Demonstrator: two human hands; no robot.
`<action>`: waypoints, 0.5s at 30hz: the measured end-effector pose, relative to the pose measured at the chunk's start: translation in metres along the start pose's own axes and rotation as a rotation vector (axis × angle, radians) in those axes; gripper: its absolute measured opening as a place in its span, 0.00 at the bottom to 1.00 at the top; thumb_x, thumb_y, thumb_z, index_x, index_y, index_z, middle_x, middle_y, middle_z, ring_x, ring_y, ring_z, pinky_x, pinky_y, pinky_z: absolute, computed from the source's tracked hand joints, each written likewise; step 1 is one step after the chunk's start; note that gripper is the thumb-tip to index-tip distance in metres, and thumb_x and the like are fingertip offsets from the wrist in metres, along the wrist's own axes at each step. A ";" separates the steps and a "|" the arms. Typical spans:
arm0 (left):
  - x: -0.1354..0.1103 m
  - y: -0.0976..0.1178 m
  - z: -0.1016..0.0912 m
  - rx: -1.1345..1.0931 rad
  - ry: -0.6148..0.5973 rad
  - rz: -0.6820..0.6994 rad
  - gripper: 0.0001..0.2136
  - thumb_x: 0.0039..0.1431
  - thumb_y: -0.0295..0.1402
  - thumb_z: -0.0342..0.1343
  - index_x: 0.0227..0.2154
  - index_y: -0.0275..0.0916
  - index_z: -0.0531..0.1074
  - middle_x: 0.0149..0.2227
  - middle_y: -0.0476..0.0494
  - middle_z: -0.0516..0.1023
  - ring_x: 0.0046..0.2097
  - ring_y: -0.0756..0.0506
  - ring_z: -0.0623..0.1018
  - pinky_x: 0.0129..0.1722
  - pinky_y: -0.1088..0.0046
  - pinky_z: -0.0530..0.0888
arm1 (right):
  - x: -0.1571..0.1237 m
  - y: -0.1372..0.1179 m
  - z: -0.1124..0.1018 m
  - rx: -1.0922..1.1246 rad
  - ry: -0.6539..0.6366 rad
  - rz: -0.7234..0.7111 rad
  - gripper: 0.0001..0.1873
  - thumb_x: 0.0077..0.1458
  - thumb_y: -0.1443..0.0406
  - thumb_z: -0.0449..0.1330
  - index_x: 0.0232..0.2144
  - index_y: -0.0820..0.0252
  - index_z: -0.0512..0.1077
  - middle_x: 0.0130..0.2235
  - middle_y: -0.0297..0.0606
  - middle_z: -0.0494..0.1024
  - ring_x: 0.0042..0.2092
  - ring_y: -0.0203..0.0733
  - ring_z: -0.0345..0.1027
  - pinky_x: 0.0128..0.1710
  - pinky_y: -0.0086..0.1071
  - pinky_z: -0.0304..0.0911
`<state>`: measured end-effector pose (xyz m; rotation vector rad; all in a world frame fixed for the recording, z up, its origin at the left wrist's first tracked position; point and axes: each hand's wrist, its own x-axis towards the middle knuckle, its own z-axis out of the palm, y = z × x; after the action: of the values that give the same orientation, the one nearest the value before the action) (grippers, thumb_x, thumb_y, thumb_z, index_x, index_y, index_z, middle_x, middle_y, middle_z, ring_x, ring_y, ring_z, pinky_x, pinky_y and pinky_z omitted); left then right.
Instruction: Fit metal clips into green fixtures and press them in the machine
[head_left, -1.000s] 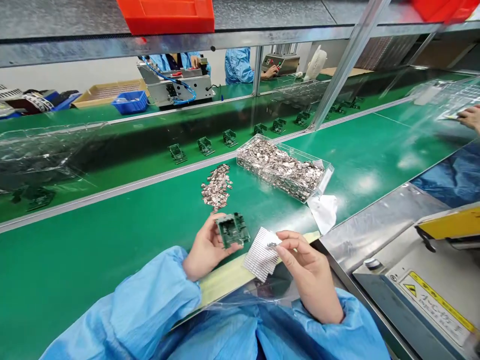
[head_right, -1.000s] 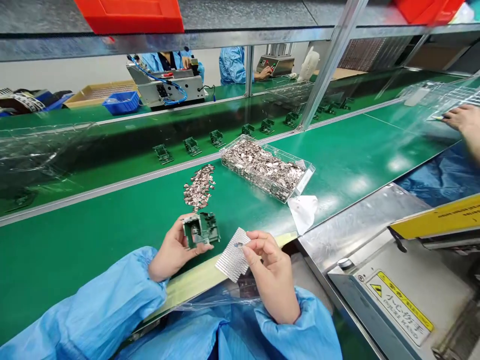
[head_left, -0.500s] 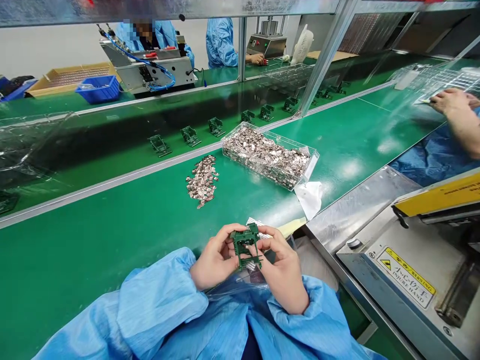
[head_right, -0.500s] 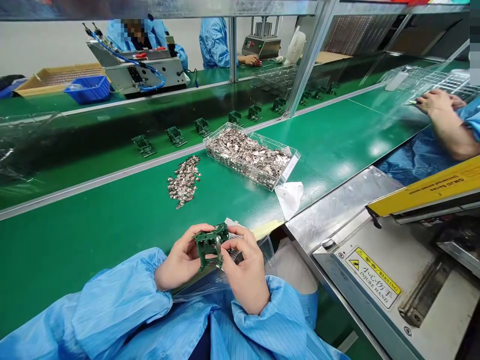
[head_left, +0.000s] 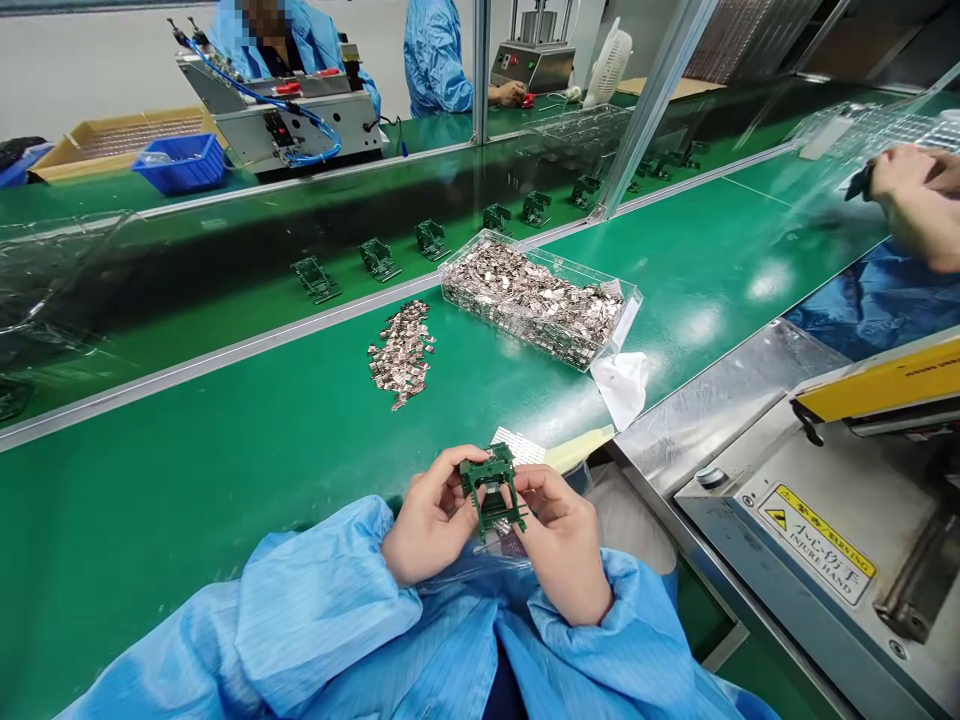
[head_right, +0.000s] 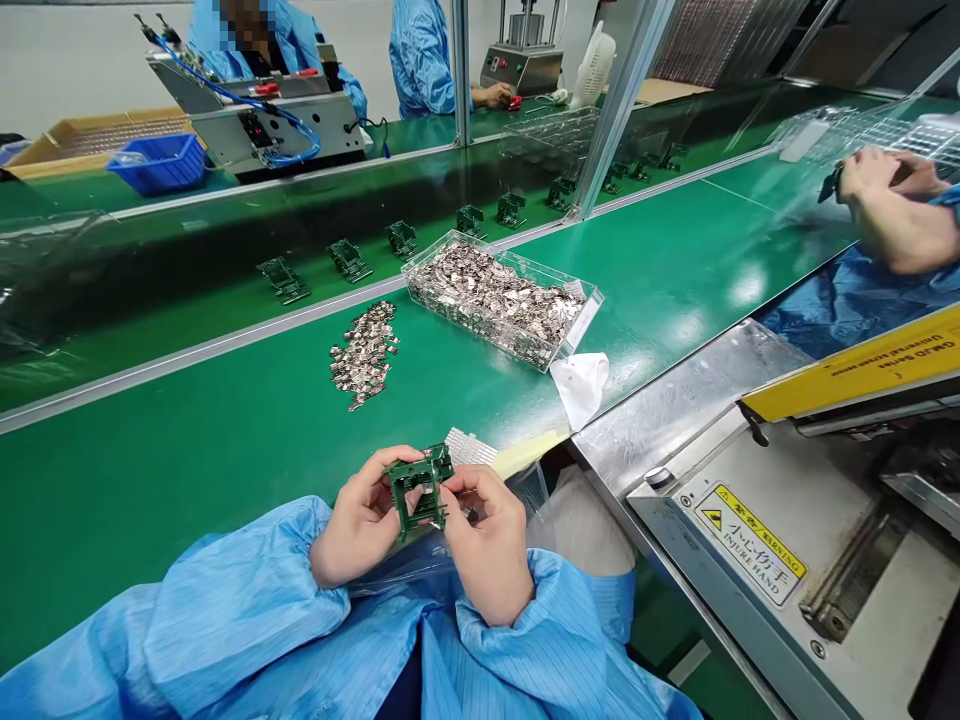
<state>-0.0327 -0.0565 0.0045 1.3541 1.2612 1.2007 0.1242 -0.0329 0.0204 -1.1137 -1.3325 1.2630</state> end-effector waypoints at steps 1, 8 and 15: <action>-0.001 0.001 0.001 0.000 0.005 -0.009 0.14 0.63 0.37 0.55 0.50 0.40 0.67 0.32 0.46 0.73 0.32 0.49 0.72 0.31 0.78 0.71 | 0.000 0.000 0.001 0.029 0.004 0.017 0.05 0.53 0.63 0.64 0.28 0.58 0.75 0.33 0.37 0.76 0.33 0.39 0.71 0.32 0.29 0.67; -0.002 0.009 0.003 0.002 0.048 0.007 0.12 0.62 0.36 0.56 0.47 0.40 0.68 0.29 0.49 0.71 0.29 0.51 0.70 0.29 0.79 0.69 | 0.000 -0.002 0.008 0.167 0.053 0.067 0.08 0.47 0.63 0.68 0.23 0.60 0.74 0.28 0.36 0.74 0.30 0.37 0.69 0.28 0.27 0.67; -0.003 0.014 0.006 -0.010 0.037 0.006 0.11 0.60 0.31 0.56 0.46 0.40 0.68 0.29 0.49 0.71 0.28 0.51 0.70 0.27 0.80 0.70 | -0.004 -0.002 0.007 0.254 0.102 0.117 0.11 0.42 0.65 0.71 0.21 0.59 0.71 0.25 0.33 0.74 0.28 0.36 0.67 0.27 0.26 0.65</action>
<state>-0.0253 -0.0607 0.0174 1.3348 1.2762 1.2402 0.1175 -0.0381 0.0221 -1.0726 -1.0109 1.3984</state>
